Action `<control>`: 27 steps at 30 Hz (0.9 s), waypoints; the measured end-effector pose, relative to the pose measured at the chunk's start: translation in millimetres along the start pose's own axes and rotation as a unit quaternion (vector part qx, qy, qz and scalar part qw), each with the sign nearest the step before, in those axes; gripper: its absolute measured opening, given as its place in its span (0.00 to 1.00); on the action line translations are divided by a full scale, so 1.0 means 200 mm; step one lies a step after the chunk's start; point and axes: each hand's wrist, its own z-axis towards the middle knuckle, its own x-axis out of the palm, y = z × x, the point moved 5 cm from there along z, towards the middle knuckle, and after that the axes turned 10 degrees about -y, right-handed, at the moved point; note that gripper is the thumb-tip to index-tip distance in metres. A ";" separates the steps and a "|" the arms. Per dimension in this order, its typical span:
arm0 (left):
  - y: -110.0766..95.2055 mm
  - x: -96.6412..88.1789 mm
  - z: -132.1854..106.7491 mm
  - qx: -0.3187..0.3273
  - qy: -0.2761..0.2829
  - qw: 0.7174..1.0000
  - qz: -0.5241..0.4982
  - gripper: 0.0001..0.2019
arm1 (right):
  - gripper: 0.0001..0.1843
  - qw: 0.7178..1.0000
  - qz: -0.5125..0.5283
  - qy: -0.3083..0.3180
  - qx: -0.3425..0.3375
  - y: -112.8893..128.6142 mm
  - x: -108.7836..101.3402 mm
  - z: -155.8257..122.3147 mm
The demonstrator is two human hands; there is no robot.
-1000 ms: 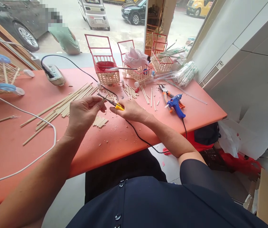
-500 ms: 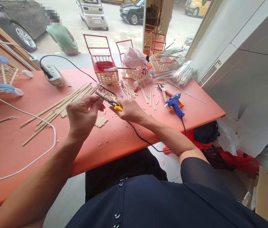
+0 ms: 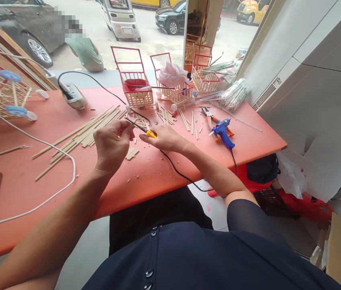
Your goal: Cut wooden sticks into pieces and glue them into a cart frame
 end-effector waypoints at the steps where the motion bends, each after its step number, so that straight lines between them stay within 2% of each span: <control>1: -0.01 0.00 0.00 0.010 -0.004 1.000 0.007 0.10 | 0.25 0.999 0.039 0.023 0.015 0.00 0.00 -0.01; 5: -0.03 -0.01 0.00 0.027 -0.015 1.000 -0.005 0.10 | 0.28 0.985 0.143 0.062 0.075 -0.01 0.01 -0.03; 8: -0.02 0.01 0.00 -0.016 0.005 0.997 -0.075 0.10 | 0.28 0.983 0.157 0.066 0.074 -0.03 0.01 -0.03; 12: 0.02 0.04 0.03 -0.113 0.066 0.971 -0.199 0.08 | 0.30 0.986 0.146 0.072 0.026 -0.04 0.00 -0.02; 16: 0.02 0.05 0.04 -0.174 0.112 0.940 -0.272 0.05 | 0.32 0.996 0.072 0.029 -0.045 -0.07 -0.02 0.01; 22: 0.04 0.05 0.03 -0.227 0.138 0.913 -0.308 0.08 | 0.31 0.996 0.051 0.006 -0.079 -0.09 0.01 0.02; 27: 0.05 0.03 0.03 -0.244 0.149 0.908 -0.307 0.10 | 0.30 0.994 0.056 0.004 -0.090 -0.08 0.01 0.02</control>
